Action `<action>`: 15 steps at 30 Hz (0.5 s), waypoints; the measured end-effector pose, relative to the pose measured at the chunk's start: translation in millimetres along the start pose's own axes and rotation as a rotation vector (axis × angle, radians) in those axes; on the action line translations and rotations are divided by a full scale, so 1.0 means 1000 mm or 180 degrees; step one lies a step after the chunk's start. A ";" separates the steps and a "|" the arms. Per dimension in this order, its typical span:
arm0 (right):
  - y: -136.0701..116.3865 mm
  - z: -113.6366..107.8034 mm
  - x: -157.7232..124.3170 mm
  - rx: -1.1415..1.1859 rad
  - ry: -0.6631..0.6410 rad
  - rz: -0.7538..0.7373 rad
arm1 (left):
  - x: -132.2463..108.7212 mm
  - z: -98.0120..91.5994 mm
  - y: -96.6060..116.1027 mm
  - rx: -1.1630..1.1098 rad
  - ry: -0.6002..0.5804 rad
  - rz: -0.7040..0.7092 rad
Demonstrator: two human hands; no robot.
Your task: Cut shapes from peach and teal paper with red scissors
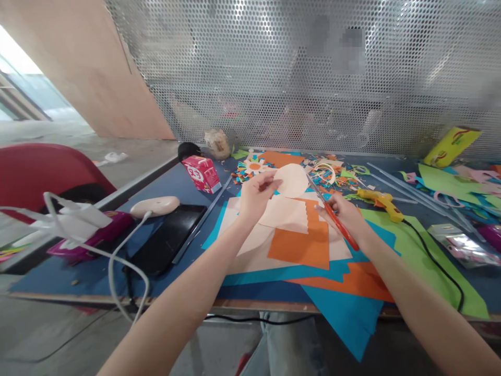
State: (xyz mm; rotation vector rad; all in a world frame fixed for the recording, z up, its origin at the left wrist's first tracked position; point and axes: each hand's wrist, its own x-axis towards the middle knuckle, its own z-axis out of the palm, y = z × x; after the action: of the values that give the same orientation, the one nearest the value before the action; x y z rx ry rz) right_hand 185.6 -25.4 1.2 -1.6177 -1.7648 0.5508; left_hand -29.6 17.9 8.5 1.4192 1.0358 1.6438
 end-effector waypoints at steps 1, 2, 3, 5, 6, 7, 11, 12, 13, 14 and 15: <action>0.000 0.000 0.000 0.0009 -0.0013 -0.0014 | 0.000 0.000 0.000 0.0008 -0.0005 0.0002; 0.000 0.000 0.000 0.0014 -0.0021 -0.0020 | 0.000 0.000 0.000 0.0018 -0.0011 0.0009; 0.001 0.000 0.000 0.0016 -0.0028 -0.0018 | 0.000 0.001 0.000 0.0022 -0.0022 0.0022; 0.002 0.001 0.001 0.0010 -0.0020 0.0010 | -0.001 0.001 -0.001 0.0028 -0.0065 0.0063; 0.002 0.001 0.001 0.0007 -0.0019 0.0036 | -0.001 0.001 -0.001 0.0036 -0.0100 0.0090; 0.001 0.001 0.001 0.0006 -0.0026 0.0067 | -0.001 0.001 -0.002 0.0042 -0.0141 0.0116; -0.004 -0.002 0.000 0.0030 -0.0102 0.0121 | -0.001 0.002 -0.003 -0.0007 -0.0251 0.0154; -0.006 -0.003 -0.001 0.0042 -0.0124 0.0124 | -0.001 0.002 -0.003 -0.0029 -0.0245 0.0144; -0.007 -0.005 -0.001 0.0057 -0.0142 0.0137 | -0.001 0.003 -0.002 -0.0042 -0.0232 0.0132; -0.009 -0.005 -0.002 0.0073 -0.0166 0.0161 | -0.001 0.003 -0.002 -0.0047 -0.0219 0.0121; -0.010 -0.006 -0.002 0.0087 -0.0187 0.0189 | -0.001 0.003 -0.001 -0.0046 -0.0210 0.0108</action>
State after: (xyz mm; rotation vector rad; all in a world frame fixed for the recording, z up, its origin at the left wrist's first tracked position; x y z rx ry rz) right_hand 183.4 -29.7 11.7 -1.6548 -1.7487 0.6535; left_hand -26.5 17.4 7.4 1.4789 0.9656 1.6144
